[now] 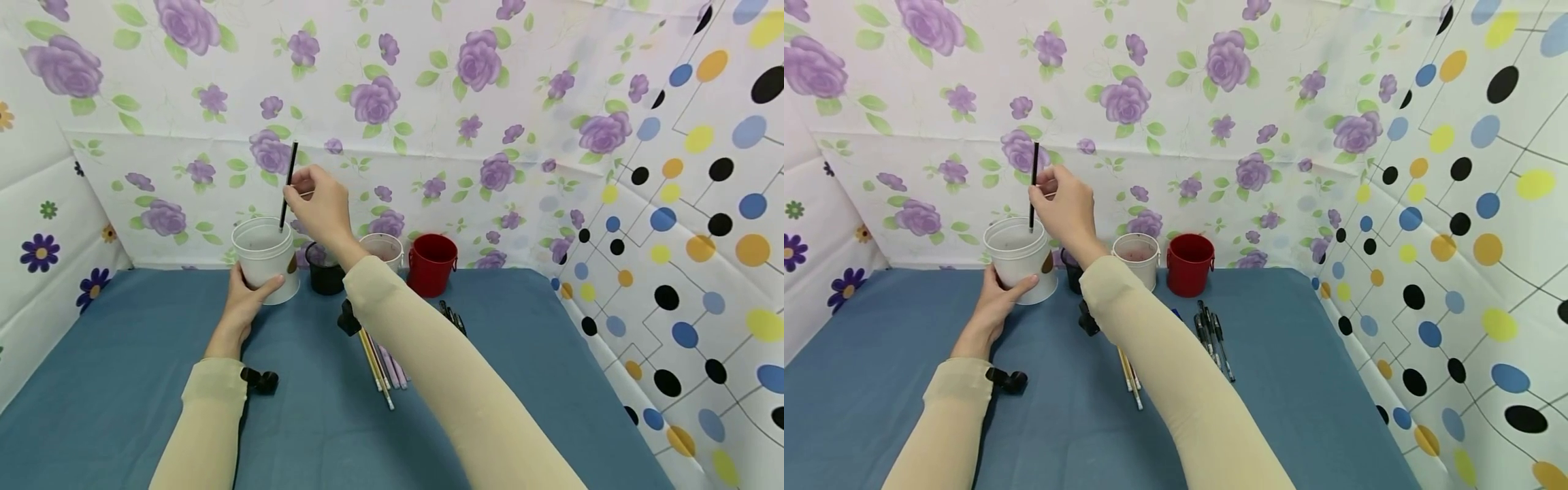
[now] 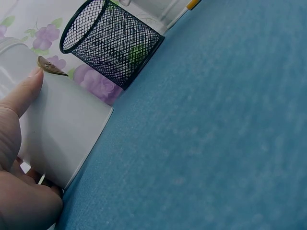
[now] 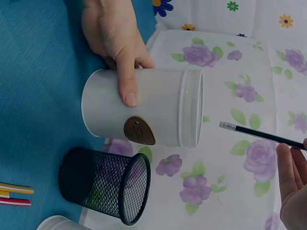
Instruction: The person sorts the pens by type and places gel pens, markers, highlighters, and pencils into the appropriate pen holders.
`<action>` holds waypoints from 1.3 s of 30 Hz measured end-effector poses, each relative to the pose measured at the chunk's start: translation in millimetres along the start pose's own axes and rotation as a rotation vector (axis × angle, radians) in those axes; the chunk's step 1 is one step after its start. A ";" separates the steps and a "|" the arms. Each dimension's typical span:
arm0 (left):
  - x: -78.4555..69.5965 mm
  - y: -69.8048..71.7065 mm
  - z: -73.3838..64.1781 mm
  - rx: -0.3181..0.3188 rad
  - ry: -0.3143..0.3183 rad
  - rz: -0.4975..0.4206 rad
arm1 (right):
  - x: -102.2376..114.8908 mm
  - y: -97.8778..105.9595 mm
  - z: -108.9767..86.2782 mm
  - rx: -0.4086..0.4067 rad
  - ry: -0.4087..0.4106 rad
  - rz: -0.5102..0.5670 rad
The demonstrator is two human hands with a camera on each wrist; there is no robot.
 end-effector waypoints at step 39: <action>4.2 1.8 4.8 0.011 -0.008 -0.031 | -16.0 -48.3 -11.4 0.142 -0.093 -0.144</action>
Point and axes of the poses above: each hand's wrist, its own z-axis towards the middle knuckle, its own y-axis out of the back of the hand, x = y × z, the point moved 3 cm from there along z, towards the middle knuckle, and after that the axes turned 12 degrees about -z, right-handed, at the moved point
